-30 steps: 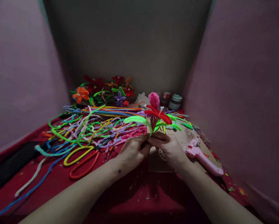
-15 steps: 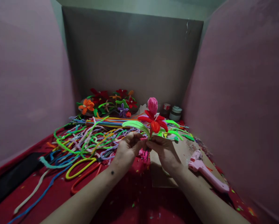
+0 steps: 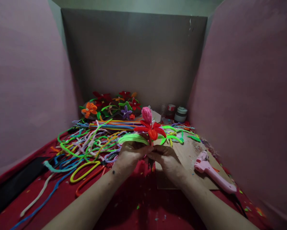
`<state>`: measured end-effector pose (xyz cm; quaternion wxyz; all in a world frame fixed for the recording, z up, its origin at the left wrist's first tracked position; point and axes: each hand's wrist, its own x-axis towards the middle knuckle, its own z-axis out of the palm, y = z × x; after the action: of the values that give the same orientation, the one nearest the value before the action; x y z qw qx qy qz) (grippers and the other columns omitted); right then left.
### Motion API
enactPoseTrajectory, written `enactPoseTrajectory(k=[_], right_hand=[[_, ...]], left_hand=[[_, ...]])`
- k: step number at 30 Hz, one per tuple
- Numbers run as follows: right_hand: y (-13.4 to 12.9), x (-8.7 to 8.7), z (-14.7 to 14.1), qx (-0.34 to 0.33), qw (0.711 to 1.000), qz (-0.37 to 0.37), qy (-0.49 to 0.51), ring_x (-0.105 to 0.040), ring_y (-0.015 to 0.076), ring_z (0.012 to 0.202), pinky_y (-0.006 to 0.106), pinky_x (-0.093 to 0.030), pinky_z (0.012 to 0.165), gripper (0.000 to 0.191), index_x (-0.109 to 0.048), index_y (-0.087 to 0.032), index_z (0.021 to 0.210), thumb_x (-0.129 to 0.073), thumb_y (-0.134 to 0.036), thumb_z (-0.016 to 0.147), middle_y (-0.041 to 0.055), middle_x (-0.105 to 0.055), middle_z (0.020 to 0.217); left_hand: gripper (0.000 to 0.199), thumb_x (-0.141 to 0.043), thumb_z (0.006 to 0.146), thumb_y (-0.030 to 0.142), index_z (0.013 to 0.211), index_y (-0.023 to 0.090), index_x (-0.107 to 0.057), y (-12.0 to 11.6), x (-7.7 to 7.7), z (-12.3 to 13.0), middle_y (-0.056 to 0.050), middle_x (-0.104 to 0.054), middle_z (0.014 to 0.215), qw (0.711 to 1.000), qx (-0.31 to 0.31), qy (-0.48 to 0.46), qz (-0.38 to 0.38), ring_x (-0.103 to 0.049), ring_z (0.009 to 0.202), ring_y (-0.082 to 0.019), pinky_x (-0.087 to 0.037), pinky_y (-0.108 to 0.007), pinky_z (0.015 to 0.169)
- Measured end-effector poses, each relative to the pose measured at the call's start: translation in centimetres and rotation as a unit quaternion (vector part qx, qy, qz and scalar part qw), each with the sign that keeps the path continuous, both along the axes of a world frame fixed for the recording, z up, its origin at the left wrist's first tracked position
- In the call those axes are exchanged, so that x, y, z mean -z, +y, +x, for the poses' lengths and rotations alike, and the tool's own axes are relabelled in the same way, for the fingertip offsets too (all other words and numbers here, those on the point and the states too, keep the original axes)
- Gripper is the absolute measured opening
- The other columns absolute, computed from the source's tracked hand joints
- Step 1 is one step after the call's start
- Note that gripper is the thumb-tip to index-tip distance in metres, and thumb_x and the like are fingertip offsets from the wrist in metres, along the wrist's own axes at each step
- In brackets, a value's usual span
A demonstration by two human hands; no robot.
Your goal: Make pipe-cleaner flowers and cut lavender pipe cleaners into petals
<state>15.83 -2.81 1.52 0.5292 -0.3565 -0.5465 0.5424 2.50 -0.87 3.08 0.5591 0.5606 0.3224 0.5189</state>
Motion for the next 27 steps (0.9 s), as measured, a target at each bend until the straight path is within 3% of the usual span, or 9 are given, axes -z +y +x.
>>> enactPoseTrajectory(k=[6, 12, 17, 22, 27], right_hand=[[0.0, 0.1, -0.1, 0.0, 1.0, 0.005, 0.013, -0.055, 0.0143, 0.064, 0.028, -0.043, 0.068, 0.013, -0.072, -0.019, 0.074, -0.066, -0.029, 0.067, -0.0003, -0.063, 0.061], [0.2, 0.4, 0.2, -0.015, 0.999, 0.009, 0.037, -0.055, 0.0124, 0.066, 0.028, -0.042, 0.072, 0.014, -0.072, -0.02, 0.078, -0.068, -0.027, 0.066, -0.0008, -0.064, 0.065], [-0.1, 0.1, 0.0, -0.022, 0.997, -0.04, 0.064, -0.052, 0.0105, 0.06, 0.027, -0.042, 0.069, 0.019, -0.072, -0.019, 0.073, -0.073, -0.03, 0.058, -0.0014, -0.063, 0.062], [-0.8, 0.0, -0.8, -0.011, 0.996, -0.063, 0.054, -0.052, 0.011, 0.058, 0.028, -0.044, 0.066, 0.023, -0.071, -0.016, 0.071, -0.074, -0.032, 0.055, -0.0001, -0.062, 0.062], [-1.1, 0.8, -1.5, -0.025, 0.993, -0.068, 0.093, -0.045, 0.008, 0.04, 0.022, -0.038, 0.042, 0.024, -0.068, -0.013, 0.072, -0.069, -0.035, 0.062, -0.0012, -0.056, 0.051]], left_hand=[[0.018, -0.072, 0.059, 0.024, 0.071, 0.013, -0.063, -0.3, -0.1, 0.5, -0.001, -0.061, 0.064, 0.999, -0.014, -0.041, -0.012, -0.056, 0.061, -0.014, -0.046, -0.026, 0.057], [0.016, -0.073, 0.059, 0.018, 0.07, 0.014, -0.063, -0.5, -0.2, 0.7, 0.001, -0.059, 0.065, 0.995, 0.005, -0.103, -0.015, -0.055, 0.063, -0.011, -0.044, -0.023, 0.06], [0.012, -0.071, 0.06, 0.021, 0.064, 0.013, -0.063, -0.8, -0.7, 0.3, 0.001, -0.058, 0.06, 1.0, 0.013, -0.019, -0.014, -0.052, 0.056, -0.009, -0.043, -0.022, 0.055], [0.012, -0.068, 0.06, 0.023, 0.057, 0.013, -0.061, -1.1, -1.7, 0.5, 0.003, -0.056, 0.055, 0.99, -0.103, 0.094, 0.027, -0.048, 0.049, -0.008, -0.04, -0.02, 0.047], [0.022, -0.062, 0.062, 0.022, 0.044, 0.015, -0.051, -1.5, -2.0, 0.8, 0.005, -0.044, 0.041, 0.974, -0.148, 0.163, 0.045, -0.04, 0.038, -0.006, -0.03, -0.018, 0.036]])
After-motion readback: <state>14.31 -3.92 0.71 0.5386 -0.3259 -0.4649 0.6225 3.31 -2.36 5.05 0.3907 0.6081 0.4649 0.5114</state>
